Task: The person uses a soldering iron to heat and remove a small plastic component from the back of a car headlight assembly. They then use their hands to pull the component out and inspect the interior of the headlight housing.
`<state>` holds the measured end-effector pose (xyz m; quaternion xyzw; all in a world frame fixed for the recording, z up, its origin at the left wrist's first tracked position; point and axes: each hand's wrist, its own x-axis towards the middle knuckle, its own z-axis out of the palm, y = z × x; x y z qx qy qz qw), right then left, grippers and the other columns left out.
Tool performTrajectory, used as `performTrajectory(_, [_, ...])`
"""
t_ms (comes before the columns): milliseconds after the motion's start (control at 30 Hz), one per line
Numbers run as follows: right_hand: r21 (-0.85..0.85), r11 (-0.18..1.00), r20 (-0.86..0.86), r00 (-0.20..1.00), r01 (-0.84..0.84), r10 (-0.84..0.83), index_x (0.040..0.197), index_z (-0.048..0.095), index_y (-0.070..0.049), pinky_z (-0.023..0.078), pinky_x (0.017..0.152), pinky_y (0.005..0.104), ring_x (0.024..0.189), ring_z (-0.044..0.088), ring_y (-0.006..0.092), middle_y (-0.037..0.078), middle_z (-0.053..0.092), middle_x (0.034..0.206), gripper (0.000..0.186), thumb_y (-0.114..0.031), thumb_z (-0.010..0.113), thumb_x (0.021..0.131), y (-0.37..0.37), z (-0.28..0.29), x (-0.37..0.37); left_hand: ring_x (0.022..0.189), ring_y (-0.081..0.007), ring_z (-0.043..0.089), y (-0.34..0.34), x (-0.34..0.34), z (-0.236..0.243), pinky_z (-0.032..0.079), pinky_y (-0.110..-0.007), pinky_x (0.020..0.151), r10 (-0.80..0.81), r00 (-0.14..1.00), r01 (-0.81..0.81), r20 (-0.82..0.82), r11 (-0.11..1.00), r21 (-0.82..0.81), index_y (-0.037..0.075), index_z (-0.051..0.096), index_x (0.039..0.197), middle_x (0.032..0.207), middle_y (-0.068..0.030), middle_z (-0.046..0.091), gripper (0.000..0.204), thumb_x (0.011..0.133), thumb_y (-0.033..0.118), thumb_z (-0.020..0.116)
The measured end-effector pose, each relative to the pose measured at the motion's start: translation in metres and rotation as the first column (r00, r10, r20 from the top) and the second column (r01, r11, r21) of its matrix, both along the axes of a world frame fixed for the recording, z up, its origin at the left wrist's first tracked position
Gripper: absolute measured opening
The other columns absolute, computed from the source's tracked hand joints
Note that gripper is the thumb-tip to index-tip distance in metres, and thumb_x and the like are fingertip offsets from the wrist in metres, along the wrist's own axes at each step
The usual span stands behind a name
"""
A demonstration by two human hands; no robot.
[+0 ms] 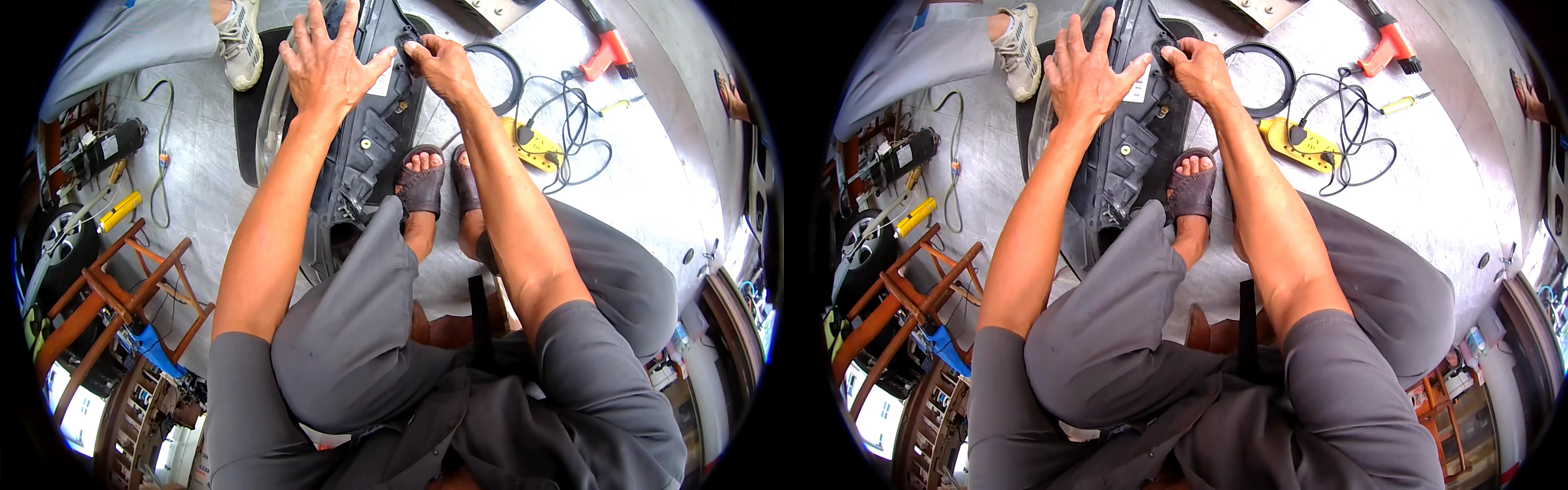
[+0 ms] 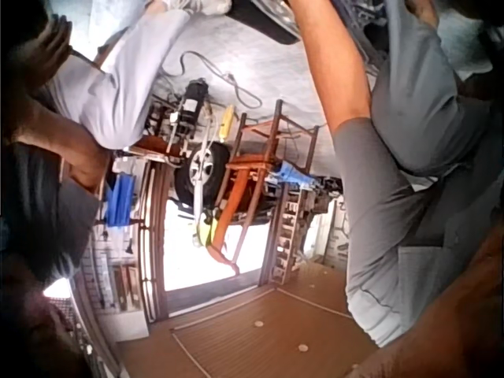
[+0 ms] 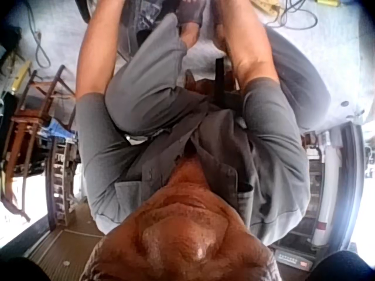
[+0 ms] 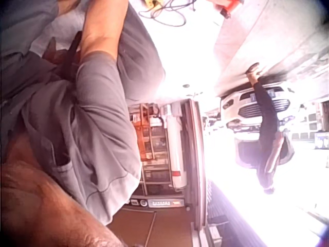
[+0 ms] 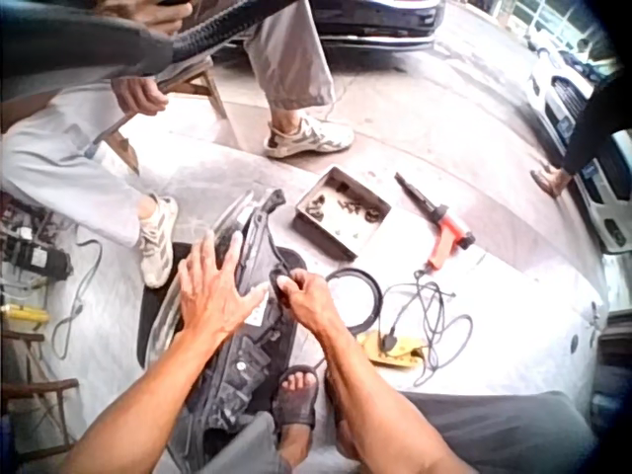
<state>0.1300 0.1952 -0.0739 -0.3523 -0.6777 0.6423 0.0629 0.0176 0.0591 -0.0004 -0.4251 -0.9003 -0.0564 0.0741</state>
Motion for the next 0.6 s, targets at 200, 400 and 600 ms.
performTrajectory(200, [-0.308,0.941,-0.066,0.984,0.14,-0.168,0.092,0.07,0.001,0.05,0.064,0.0247,0.068,0.06,0.0093,0.001,0.066,0.077,0.024,-0.022,0.071,0.096,-0.01,0.009,0.005,0.144,-0.0419,0.033,-0.001,0.001,0.0,0.032,-0.063,0.109,0.022,1.0,-0.022,-0.014,1.0,-0.019,0.027,0.036,0.157,0.157,-0.024,0.033,0.092,0.081,0.07,0.067])
performTrajectory(400, [-0.276,0.956,-0.031,0.994,0.096,-0.109,0.092,0.07,0.001,0.053,0.064,0.0248,0.068,0.063,0.0097,0.002,0.067,0.078,0.021,-0.019,0.072,0.095,-0.002,0.004,0.004,0.145,-0.0411,0.031,-0.002,-0.001,-0.002,0.031,-0.063,0.11,0.033,0.999,-0.033,-0.006,0.999,-0.032,0.027,0.036,0.157,0.157,-0.024,0.033,0.091,0.082,0.069,0.066])
performTrajectory(600, [-0.328,0.936,-0.086,0.983,0.126,-0.162,0.092,0.07,0.003,0.052,0.058,0.0255,0.063,0.062,0.0106,0.003,0.068,0.075,0.023,-0.02,0.073,0.094,-0.006,0.003,0.011,0.146,-0.0413,0.03,-0.002,0.002,-0.001,0.028,-0.064,0.113,0.063,0.998,-0.062,0.028,0.997,-0.039,0.028,0.033,0.158,0.159,-0.0232,0.03,0.092,0.082,0.067,0.067])
